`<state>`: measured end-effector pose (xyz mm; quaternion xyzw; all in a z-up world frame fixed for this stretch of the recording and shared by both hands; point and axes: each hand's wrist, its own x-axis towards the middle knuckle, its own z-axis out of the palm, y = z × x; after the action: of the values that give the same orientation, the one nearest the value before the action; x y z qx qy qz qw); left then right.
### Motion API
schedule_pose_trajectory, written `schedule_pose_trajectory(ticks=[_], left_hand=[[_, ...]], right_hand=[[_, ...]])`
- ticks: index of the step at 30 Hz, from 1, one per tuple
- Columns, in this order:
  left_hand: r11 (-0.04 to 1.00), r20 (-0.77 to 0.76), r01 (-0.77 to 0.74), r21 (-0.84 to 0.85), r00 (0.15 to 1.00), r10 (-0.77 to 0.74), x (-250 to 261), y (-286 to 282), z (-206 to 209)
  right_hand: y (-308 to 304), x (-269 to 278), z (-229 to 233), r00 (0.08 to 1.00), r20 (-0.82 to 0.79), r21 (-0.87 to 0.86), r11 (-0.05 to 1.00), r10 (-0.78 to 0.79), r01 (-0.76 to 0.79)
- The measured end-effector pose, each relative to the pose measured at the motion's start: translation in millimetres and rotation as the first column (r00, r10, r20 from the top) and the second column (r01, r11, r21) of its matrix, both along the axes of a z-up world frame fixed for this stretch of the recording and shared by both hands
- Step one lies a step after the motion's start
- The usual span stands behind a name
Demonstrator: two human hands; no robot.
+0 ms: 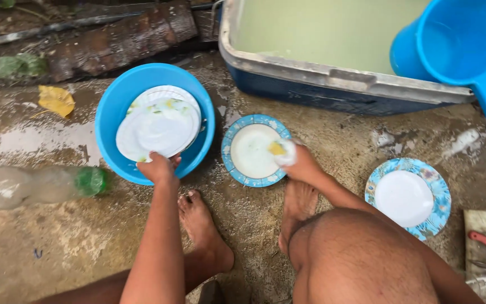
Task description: The person is washing plates and spoons using a sponge and soapy water in an outdoor setting.
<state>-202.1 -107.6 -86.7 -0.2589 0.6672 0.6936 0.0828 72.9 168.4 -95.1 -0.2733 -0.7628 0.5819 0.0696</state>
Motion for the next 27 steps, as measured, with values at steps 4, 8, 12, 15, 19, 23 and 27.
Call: schedule_pose_trajectory(ticks=[4, 8, 12, 15, 19, 23, 27], left_hand=[[0.988, 0.054, 0.152, 0.025, 0.987, -0.153, -19.5, -34.1, -81.6], [0.953, 0.150, 0.290, 0.088, 0.942, -0.301, -38.9, -58.4, -86.4], [0.906, 0.284, 0.403, 0.130, 0.860, -0.424, -35.3, -41.5, -51.1], [0.890, 0.315, 0.440, 0.121, 0.833, -0.455, -34.5, -34.2, -33.4], [0.937, 0.345, 0.342, 0.070, 0.873, -0.345, -28.8, -26.5, -22.2], [0.966, 0.266, 0.245, -0.079, 0.939, -0.216, -6.7, -9.3, -3.1], [0.951, -0.014, 0.146, -0.271, 0.988, -0.156, 13.9, -2.8, -5.9]], right_hand=[[-22.7, -46.1, 57.4, 0.945, 0.292, 0.493, 0.824, 0.145, -0.279], [-26.9, -64.7, -3.4, 0.793, 0.553, 0.634, 0.488, 0.256, -0.600], [-15.4, -39.9, 47.3, 0.879, 0.406, 0.617, 0.634, 0.251, -0.466], [12.7, 13.2, 72.7, 0.999, 0.045, 0.461, 0.887, -0.015, -0.008], [113.2, 173.1, -26.2, 0.862, -0.115, 0.210, 0.836, -0.494, 0.507], [169.5, 332.6, -36.4, 0.674, 0.361, 0.652, 0.691, -0.645, 0.312], [174.6, 388.7, -50.5, 0.367, 0.510, 0.744, 0.613, -0.778, 0.265]])
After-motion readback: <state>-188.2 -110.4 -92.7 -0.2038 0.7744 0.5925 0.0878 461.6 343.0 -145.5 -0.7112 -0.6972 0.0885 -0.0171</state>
